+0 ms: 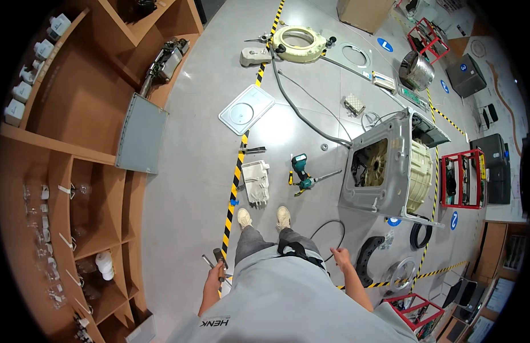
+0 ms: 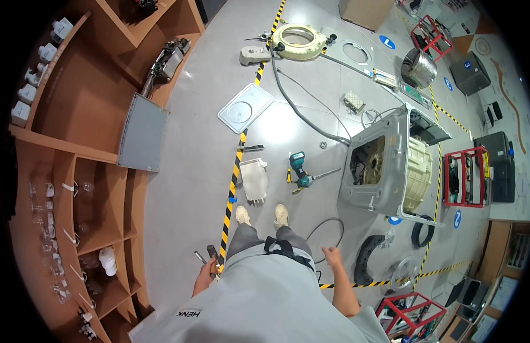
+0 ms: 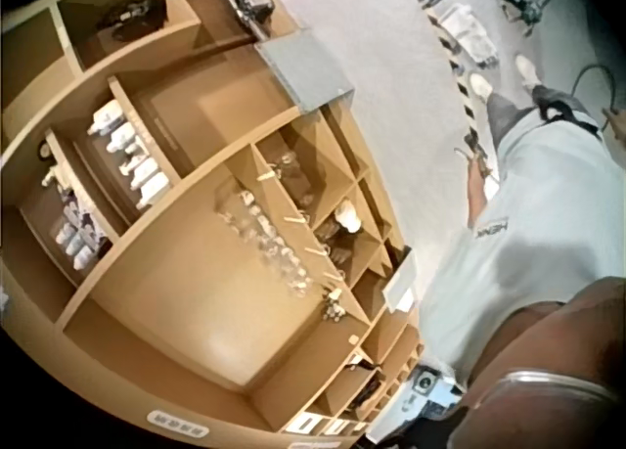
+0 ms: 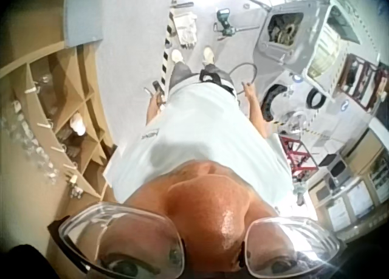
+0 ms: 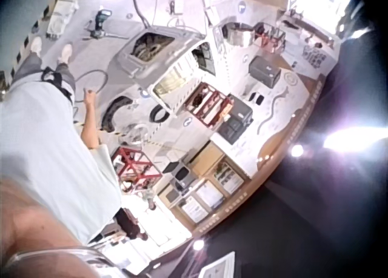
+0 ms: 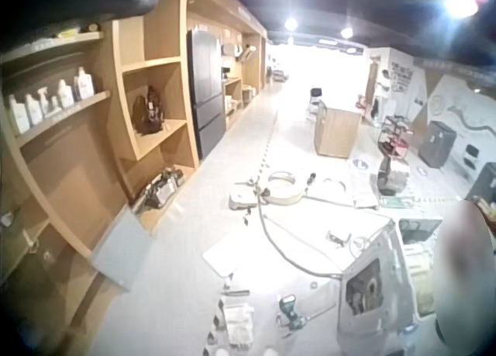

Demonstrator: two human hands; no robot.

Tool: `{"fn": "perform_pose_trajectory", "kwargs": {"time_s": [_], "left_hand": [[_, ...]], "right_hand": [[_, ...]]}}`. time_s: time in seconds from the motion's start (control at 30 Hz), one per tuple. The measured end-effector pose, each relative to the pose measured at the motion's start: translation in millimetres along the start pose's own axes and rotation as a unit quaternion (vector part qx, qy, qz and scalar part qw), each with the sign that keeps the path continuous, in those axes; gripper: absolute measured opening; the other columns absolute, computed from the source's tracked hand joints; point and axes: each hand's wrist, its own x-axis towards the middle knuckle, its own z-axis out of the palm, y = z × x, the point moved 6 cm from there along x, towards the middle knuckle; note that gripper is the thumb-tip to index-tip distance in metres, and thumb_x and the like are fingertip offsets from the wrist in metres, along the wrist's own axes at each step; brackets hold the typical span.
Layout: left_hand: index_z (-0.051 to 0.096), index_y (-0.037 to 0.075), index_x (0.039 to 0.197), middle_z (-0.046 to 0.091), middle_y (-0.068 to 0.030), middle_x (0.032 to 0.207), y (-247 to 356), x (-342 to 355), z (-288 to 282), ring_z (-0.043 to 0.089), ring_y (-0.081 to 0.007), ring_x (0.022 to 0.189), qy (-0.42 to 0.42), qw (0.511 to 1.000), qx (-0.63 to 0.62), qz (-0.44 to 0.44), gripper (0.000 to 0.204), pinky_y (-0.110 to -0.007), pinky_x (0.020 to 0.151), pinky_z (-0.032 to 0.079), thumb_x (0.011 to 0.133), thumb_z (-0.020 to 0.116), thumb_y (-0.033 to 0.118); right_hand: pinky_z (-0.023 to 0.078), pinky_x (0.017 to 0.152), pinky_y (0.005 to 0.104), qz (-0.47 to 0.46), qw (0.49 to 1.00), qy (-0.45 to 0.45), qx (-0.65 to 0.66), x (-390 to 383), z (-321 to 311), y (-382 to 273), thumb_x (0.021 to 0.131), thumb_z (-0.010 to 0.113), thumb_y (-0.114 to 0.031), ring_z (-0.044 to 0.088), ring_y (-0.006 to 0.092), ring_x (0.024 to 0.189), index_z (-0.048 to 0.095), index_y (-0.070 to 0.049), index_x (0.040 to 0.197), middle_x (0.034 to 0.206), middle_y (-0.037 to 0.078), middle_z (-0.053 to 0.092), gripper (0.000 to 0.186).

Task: The person uses a hammer to strike a metal rod inserted into the center of an appliance drum assembly.

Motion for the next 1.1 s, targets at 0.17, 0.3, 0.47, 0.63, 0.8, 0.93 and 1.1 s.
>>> {"fn": "perform_pose_trajectory", "kwargs": {"time_s": [0.17, 0.3, 0.47, 0.63, 0.8, 0.93, 1.1], "left_hand": [[0.059, 0.003, 0.089, 0.056, -0.0060, 0.072, 24, 64, -53, 0.053, -0.0176, 0.056, -0.001, 0.992, -0.030, -0.123, 0.036, -0.031, 0.049, 0.045, 0.077, 0.068, 0.035], [0.059, 0.001, 0.091, 0.056, -0.0070, 0.071, 60, 93, -90, 0.054, -0.0176, 0.057, 0.029, 0.992, 0.033, -0.115, 0.039, -0.031, 0.047, 0.046, 0.077, 0.068, 0.036], [0.058, 0.002, 0.088, 0.054, -0.0072, 0.070, 97, 120, -122, 0.052, -0.0177, 0.053, 0.034, 0.995, 0.038, -0.088, 0.035, -0.031, 0.045, 0.044, 0.078, 0.066, 0.035], [0.058, 0.003, 0.089, 0.054, -0.0065, 0.070, 111, 131, -128, 0.051, -0.0174, 0.053, 0.018, 0.992, 0.078, -0.100, 0.035, -0.031, 0.044, 0.043, 0.079, 0.066, 0.036], [0.059, 0.005, 0.091, 0.054, -0.0052, 0.070, 106, 134, -114, 0.051, -0.0166, 0.054, 0.009, 0.987, 0.104, -0.120, 0.035, -0.030, 0.047, 0.043, 0.079, 0.066, 0.037], [0.059, 0.006, 0.090, 0.054, -0.0041, 0.069, 95, 124, -101, 0.051, -0.0156, 0.055, -0.022, 0.981, 0.130, -0.145, 0.034, -0.030, 0.049, 0.044, 0.079, 0.066, 0.038], [0.060, 0.007, 0.087, 0.054, -0.0027, 0.067, 84, 122, -99, 0.051, -0.0148, 0.056, -0.041, 0.972, 0.150, -0.177, 0.032, -0.029, 0.050, 0.044, 0.080, 0.065, 0.038]], "right_hand": [[0.042, 0.042, 0.0332, 0.059, 0.997, 0.015, 0.052, -42, 50, 5, 0.083, 0.060, -0.032, 0.049, 0.0166, 0.045, 0.062, 0.005, 0.072, 0.053, 0.005, 0.049, 0.038], [0.042, 0.042, 0.0338, 0.038, 0.997, 0.016, 0.072, -62, 88, -7, 0.083, 0.059, -0.031, 0.049, 0.0171, 0.044, 0.063, 0.007, 0.073, 0.053, 0.006, 0.050, 0.039], [0.040, 0.041, 0.0338, 0.028, 0.993, 0.039, 0.105, -75, 112, -20, 0.084, 0.058, -0.032, 0.047, 0.0166, 0.043, 0.062, 0.006, 0.070, 0.050, 0.005, 0.048, 0.040], [0.038, 0.039, 0.0321, 0.042, 0.987, 0.055, 0.145, -74, 120, 12, 0.087, 0.055, -0.037, 0.044, 0.0150, 0.042, 0.058, 0.002, 0.070, 0.051, 0.003, 0.046, 0.043], [0.038, 0.039, 0.0315, 0.050, 0.978, 0.068, 0.192, -78, 124, 39, 0.089, 0.051, -0.041, 0.042, 0.0144, 0.044, 0.046, -0.006, 0.059, 0.052, 0.001, 0.042, 0.046], [0.039, 0.039, 0.0306, 0.096, 0.974, 0.085, 0.184, -100, 131, 54, 0.090, 0.048, -0.043, 0.044, 0.0146, 0.046, 0.048, -0.004, 0.062, 0.053, 0.002, 0.043, 0.048], [0.043, 0.043, 0.0332, 0.116, 0.976, 0.069, 0.170, -114, 143, 67, 0.091, 0.046, -0.040, 0.051, 0.0200, 0.048, 0.055, 0.006, 0.076, 0.060, 0.012, 0.051, 0.050]]}}
